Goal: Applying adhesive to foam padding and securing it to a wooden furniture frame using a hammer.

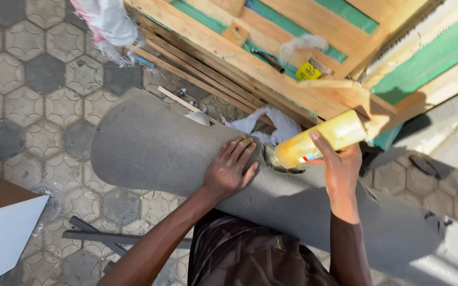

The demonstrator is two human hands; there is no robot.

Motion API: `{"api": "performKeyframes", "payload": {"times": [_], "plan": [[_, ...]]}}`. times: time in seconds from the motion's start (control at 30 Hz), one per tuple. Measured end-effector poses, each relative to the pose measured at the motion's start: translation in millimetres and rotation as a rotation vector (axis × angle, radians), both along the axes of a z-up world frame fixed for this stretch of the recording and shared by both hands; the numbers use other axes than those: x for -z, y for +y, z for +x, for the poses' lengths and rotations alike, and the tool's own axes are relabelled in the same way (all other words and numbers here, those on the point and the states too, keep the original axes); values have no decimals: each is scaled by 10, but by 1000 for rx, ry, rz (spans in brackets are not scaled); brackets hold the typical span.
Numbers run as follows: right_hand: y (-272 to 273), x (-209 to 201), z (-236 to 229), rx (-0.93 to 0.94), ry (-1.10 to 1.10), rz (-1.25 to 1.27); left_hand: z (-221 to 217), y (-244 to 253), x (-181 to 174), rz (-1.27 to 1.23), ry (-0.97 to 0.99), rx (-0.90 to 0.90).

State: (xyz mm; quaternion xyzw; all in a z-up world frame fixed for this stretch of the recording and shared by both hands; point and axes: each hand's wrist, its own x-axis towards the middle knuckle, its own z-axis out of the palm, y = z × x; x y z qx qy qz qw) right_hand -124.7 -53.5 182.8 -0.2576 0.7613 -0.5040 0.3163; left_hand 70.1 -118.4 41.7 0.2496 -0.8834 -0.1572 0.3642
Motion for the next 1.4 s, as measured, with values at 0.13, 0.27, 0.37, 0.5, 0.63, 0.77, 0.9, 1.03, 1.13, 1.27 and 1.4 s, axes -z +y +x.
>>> {"api": "performKeyframes", "payload": {"times": [0.13, 0.27, 0.37, 0.5, 0.63, 0.77, 0.9, 1.03, 1.13, 1.27, 1.4], "plan": [[72, 344, -302, 23, -7, -59, -3, 55, -39, -14, -49, -19], [51, 551, -411, 77, -121, -107, -89, 7, 75, -40, -49, -23], [0, 540, -367, 113, -145, -123, -168, -47, 150, -85, -31, -34], [-155, 429, -150, 173, -149, -116, -223, -122, 127, -84, -18, -56], [-250, 604, -113, 187, -140, -14, -234, -144, 215, -90, -8, -39], [-348, 433, -120, 204, 5, -66, -246, -185, 405, -81, -17, -73], [-454, 627, -182, 79, -2, 97, -303, -199, 373, -30, -21, -56], [-554, 513, -258, 143, 52, 21, -312, -246, 321, 7, -42, -63], [-453, 762, -439, -5, 26, 128, -333, -239, 284, 19, -28, -51], [-695, 215, -556, -123, 20, 226, -376, -378, 189, 20, -28, -72], [-691, 484, -773, -89, -53, 80, -404, -346, 93, 35, -9, -57]]}}
